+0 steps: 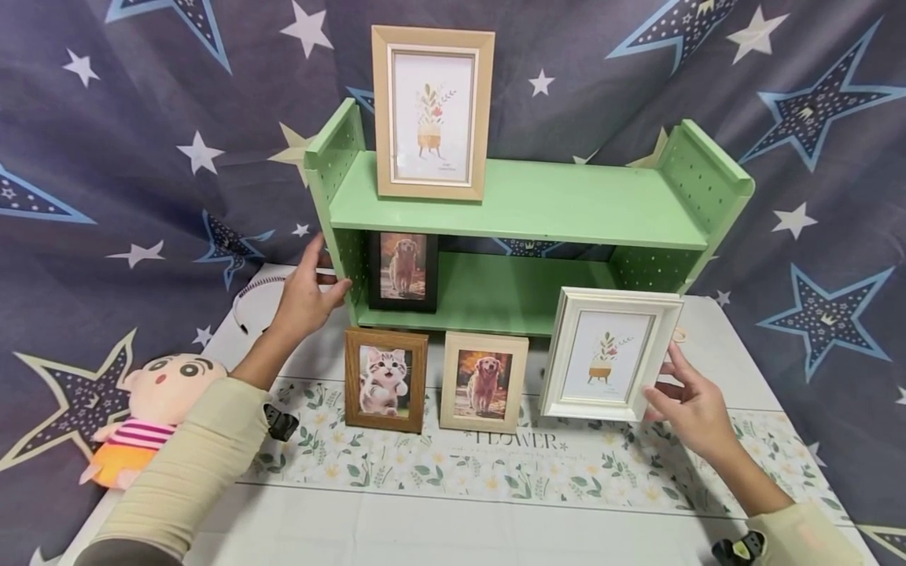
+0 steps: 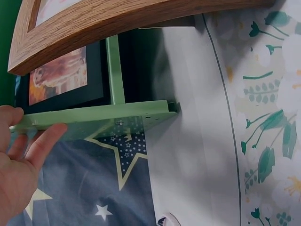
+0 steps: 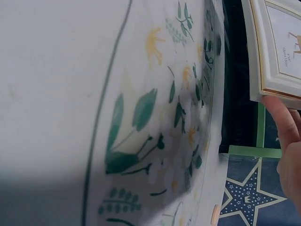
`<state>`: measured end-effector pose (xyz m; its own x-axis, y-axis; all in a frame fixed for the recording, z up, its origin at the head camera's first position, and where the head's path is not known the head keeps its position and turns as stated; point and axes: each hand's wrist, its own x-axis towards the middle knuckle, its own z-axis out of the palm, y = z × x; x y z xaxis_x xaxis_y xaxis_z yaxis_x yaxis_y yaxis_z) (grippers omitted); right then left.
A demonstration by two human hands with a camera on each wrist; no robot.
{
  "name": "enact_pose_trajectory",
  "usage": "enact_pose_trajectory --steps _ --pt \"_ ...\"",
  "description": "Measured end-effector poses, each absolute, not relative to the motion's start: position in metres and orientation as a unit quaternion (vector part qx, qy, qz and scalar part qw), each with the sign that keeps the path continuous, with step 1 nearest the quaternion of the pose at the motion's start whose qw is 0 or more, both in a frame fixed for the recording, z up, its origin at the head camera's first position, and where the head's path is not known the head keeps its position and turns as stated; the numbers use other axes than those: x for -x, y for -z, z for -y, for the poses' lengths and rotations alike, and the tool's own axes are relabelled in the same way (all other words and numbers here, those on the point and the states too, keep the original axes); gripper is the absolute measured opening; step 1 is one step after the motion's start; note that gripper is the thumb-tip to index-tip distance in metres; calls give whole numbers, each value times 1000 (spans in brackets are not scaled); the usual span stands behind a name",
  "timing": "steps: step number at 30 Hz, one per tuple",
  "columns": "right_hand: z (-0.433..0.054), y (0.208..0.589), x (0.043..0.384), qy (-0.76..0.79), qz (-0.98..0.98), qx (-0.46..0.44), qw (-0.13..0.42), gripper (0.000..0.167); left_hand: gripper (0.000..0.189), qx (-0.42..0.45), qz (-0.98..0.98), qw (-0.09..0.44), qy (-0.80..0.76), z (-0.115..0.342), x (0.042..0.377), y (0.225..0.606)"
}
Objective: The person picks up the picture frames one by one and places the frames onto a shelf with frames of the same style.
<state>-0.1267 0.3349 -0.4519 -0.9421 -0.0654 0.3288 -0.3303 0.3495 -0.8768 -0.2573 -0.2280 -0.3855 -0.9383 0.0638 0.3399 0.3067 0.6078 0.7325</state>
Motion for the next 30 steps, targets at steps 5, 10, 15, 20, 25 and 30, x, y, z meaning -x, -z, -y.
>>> enact_pose_trajectory --steps 5,10,15,20,25,30 --pt "-335 445 128 -563 809 -123 120 88 88 103 887 140 428 228 258 385" --pt "-335 437 129 -550 817 -127 118 90 88 100 887 139 429 229 258 386" --pt "-336 428 130 -555 814 -130 110 90 88 102 885 141 431 229 257 386" --pt "-338 422 131 -549 818 -128 114 92 87 104 885 142 431 229 257 386" --pt "-342 411 133 -571 802 -138 111 92 88 104 888 140 426 229 257 385" --pt "-345 396 137 -592 783 -155 116 90 88 103 890 137 423 228 258 385"
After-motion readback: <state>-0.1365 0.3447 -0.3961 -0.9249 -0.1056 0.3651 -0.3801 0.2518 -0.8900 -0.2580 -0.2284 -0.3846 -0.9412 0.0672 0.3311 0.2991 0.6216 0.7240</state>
